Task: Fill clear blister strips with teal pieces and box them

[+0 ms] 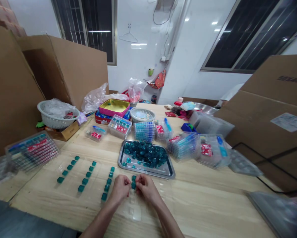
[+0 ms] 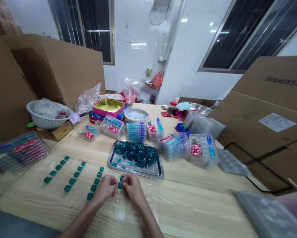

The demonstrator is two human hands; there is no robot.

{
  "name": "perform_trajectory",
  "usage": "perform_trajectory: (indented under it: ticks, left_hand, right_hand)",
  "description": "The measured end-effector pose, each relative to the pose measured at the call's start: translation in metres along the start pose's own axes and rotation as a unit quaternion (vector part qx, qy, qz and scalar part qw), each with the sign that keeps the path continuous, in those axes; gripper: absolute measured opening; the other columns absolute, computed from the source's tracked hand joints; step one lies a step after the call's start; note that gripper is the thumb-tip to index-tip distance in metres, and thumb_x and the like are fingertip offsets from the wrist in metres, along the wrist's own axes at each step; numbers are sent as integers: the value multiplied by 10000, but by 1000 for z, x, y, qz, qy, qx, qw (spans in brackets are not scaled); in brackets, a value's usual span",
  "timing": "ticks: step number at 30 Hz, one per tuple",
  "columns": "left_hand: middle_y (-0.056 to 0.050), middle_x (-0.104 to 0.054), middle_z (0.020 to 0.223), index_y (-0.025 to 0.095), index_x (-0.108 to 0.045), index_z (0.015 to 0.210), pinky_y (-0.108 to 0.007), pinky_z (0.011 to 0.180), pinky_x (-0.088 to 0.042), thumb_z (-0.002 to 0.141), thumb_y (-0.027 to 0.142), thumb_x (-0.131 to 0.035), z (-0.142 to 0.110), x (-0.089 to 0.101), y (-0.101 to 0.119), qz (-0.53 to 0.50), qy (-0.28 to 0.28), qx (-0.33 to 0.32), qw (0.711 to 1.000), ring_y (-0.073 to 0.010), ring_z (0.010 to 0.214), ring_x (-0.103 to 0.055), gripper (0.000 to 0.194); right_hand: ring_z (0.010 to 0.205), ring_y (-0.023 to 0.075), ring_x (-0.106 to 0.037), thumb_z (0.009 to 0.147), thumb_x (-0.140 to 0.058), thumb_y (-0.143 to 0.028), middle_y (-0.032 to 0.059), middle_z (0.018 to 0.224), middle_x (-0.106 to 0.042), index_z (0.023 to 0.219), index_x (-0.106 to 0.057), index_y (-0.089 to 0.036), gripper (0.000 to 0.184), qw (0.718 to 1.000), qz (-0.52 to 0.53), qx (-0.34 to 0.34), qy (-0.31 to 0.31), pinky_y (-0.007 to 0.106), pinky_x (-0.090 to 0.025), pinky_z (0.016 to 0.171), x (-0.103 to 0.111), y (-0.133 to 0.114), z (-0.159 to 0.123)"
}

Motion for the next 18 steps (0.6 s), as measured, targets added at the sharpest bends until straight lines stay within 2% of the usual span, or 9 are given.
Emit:
perform_trajectory:
  ticks: [3, 5, 8, 11, 14, 18]
  left_hand:
    - [17, -521, 537, 172, -535, 551, -253, 596, -390, 606, 52, -520, 0, 5, 6, 62, 43, -41, 996, -158, 599, -558, 133]
    - [-9, -562, 610, 170, -578, 623, -268, 682, -393, 652, 67, -522, -4, 7, 14, 97, 60, -74, 991, -180, 711, -571, 121]
    - [-33, -601, 710, 165, -622, 788, -268, 673, -393, 711, 120, -514, -12, 3, 30, 157, 45, -147, 976, -181, 713, -568, 140]
    - [-47, -612, 782, 170, -645, 786, -251, 650, -394, 725, 111, -498, -17, -5, 39, 199, 25, -204, 958, -172, 721, -573, 170]
    - [-55, -621, 771, 165, -659, 758, -252, 666, -397, 751, 99, -475, -14, -8, 37, 244, 31, -200, 948, -174, 735, -582, 196]
    - [-87, -658, 828, 152, -671, 783, -282, 719, -409, 780, 132, -469, -5, -13, 32, 320, 22, -172, 931, -206, 802, -605, 203]
  right_hand:
    - [413, 117, -499, 643, -501, -167, -68, 477, -504, 654, -481, -210, 49, 993, -112, 26, 41, 205, -352, 428, 3, 0, 4]
    - [457, 131, -529, 652, -475, -148, -54, 501, -531, 662, -491, -216, 71, 983, -167, 48, 60, 215, -376, 465, 4, -5, 5]
    - [510, 147, -556, 655, -461, -131, -39, 534, -561, 667, -504, -220, 100, 971, -216, 73, 73, 227, -397, 508, 5, -12, 7]
    - [527, 148, -558, 658, -459, -118, -34, 550, -570, 665, -506, -211, 105, 965, -239, 80, 78, 227, -400, 530, 6, -15, 9]
    - [558, 149, -560, 664, -451, -105, -23, 575, -580, 665, -512, -200, 113, 955, -269, 92, 82, 226, -392, 550, 7, -21, 8]
    - [624, 163, -567, 708, -445, -119, 8, 640, -611, 671, -540, -192, 126, 928, -337, 136, 83, 239, -382, 592, 7, -43, 8]
Point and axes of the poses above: each hand's wrist, its own z-axis towards the middle knuckle, its own x-axis out of the back of the hand, y = z × x, the point moved 8 cm from there along z, towards the middle knuckle
